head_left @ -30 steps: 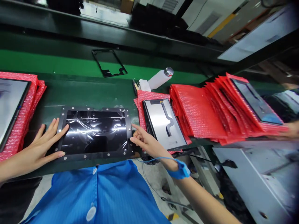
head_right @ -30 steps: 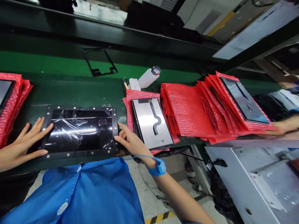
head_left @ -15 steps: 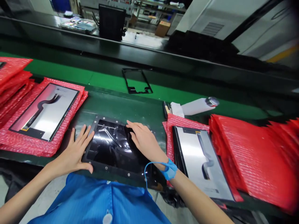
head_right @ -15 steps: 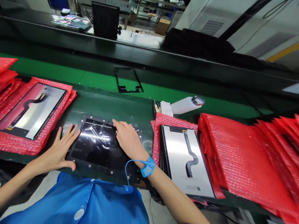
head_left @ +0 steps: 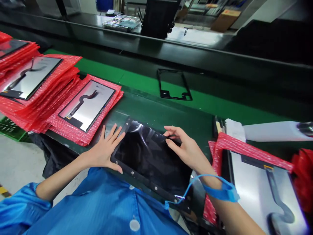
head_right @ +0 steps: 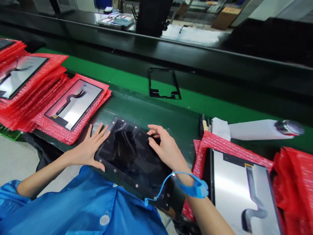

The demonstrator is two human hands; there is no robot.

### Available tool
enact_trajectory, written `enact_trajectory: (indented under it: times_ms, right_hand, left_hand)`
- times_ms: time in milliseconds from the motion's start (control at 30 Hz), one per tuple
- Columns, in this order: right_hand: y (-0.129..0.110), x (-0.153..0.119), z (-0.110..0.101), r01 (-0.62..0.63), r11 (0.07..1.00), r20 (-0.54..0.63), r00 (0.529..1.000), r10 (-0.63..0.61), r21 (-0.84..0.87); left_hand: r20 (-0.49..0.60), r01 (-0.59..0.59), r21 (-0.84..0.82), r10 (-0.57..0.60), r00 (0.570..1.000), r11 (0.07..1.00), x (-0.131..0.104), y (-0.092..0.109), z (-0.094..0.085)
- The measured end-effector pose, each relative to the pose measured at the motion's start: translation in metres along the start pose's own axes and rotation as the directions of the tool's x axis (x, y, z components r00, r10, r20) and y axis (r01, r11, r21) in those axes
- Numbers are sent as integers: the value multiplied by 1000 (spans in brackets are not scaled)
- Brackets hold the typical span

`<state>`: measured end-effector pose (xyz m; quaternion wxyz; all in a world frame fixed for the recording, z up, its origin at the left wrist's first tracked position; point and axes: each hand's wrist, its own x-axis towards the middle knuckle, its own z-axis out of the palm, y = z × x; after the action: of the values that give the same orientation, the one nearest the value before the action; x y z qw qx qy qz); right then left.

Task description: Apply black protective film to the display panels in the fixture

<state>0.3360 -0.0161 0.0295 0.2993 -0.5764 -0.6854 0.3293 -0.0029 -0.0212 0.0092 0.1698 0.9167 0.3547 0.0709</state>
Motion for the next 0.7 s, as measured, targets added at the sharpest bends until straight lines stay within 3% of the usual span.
enact_trajectory:
  times_ms: [167, 267, 300, 367, 433, 467, 567, 633, 700]
  right_hand:
    - [-8, 6, -17, -128, 970, 190, 978, 89, 206]
    - [-23, 9, -35, -163, 933, 175, 978, 111, 321]
    - [-30, 11, -41, -154, 924, 134, 985, 113, 350]
    - [-43, 19, -53, -102, 915, -6, 994, 113, 389]
    - [-55, 31, -61, -15, 919, -203, 974, 103, 395]
    - [-59, 38, -63, 32, 923, -300, 949, 93, 384]
    - [-63, 55, -66, 119, 933, -475, 878, 61, 340]
    - [-60, 54, -69, 117, 948, -521, 852, 58, 296]
    - [-51, 37, -75, 82, 967, -561, 825, 70, 242]
  left_hand:
    - [-58, -19, -119, 13, 998, 993, -3, -1, 2]
    - [-208, -82, -429, -10, 978, 900, 2, 9, 4]
    - [-248, -124, -593, -34, 968, 796, 8, 16, 4]
    - [-281, -213, -875, -97, 955, 436, 27, 36, 5]
    - [-273, -266, -962, -203, 940, 63, 58, 59, 1]
    - [-266, -292, -955, -283, 922, -54, 77, 69, -3]
    - [-214, -382, -898, -543, 812, -218, 140, 78, -27]
    - [-176, -422, -871, -641, 747, -252, 180, 60, -53]
    - [-161, -451, -861, -713, 682, -237, 210, 29, -83]
